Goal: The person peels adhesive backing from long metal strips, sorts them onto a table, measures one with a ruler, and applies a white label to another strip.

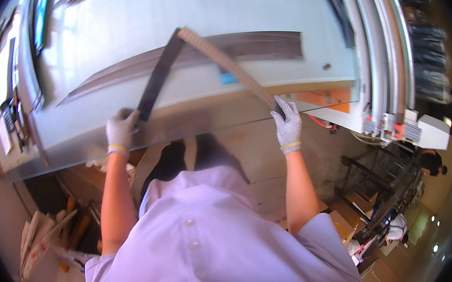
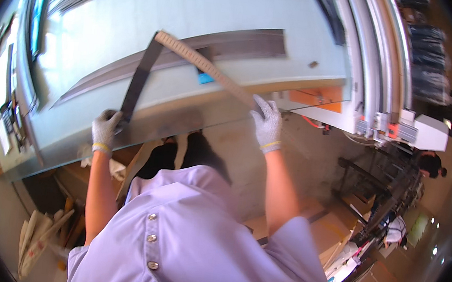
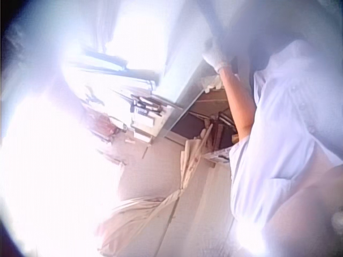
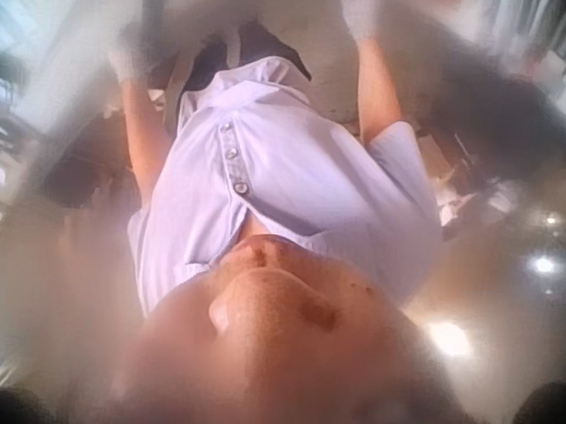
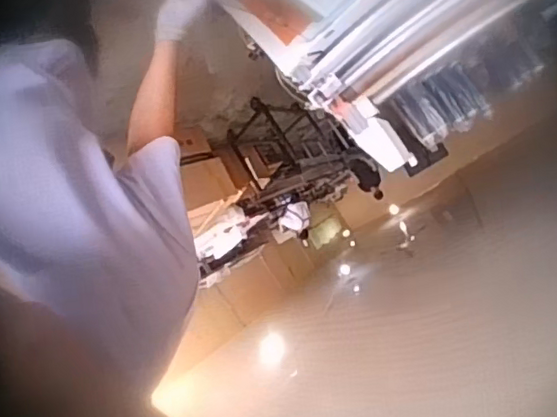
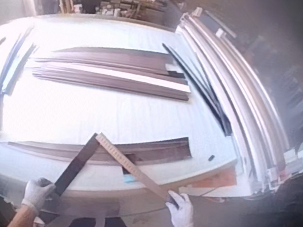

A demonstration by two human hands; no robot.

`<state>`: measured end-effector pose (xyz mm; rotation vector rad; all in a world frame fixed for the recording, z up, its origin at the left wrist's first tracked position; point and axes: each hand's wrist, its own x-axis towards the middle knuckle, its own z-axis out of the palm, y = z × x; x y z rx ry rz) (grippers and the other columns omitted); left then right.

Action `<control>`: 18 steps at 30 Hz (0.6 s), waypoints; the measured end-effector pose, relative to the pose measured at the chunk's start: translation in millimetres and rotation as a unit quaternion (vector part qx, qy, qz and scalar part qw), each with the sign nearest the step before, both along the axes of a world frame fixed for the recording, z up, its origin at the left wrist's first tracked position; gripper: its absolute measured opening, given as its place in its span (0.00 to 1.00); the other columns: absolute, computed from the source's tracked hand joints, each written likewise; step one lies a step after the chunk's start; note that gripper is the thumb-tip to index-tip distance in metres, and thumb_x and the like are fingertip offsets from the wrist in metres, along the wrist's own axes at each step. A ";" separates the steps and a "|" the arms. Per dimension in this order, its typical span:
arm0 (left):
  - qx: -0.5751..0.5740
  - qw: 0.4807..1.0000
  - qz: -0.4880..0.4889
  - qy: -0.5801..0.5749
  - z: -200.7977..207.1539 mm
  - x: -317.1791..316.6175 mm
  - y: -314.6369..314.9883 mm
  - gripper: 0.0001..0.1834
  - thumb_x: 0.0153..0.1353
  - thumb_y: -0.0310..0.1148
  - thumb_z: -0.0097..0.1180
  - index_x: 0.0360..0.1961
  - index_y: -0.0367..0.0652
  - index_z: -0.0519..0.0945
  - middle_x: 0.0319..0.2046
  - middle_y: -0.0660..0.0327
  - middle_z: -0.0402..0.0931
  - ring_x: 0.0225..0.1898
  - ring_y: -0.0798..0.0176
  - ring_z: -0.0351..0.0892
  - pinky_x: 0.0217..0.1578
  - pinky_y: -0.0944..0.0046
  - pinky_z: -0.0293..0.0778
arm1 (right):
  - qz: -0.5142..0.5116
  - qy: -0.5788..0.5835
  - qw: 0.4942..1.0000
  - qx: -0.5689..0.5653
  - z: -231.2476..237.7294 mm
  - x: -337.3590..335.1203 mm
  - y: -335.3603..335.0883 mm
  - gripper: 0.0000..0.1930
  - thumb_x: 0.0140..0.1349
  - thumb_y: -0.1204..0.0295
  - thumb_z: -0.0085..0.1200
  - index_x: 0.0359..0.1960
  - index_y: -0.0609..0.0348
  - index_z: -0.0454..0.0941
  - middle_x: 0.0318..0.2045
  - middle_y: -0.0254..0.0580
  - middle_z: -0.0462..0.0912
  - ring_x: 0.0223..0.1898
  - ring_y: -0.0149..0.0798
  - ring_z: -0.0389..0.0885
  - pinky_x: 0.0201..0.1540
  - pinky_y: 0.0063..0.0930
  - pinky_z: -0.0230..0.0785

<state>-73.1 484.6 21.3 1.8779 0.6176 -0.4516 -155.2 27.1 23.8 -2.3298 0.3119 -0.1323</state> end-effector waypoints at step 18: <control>0.033 0.998 0.046 0.009 1.8 -6.6 -6.5 0.08 0.63 0.32 0.64 0.34 0.38 0.84 0.25 0.66 0.80 0.23 0.75 0.75 0.24 0.72 0.72 | -0.192 -0.013 0.921 -0.339 -29.5 186.7 -220.0 0.18 0.62 0.66 0.64 0.52 0.58 0.84 0.44 0.47 0.83 0.47 0.43 0.82 0.55 0.36 0.73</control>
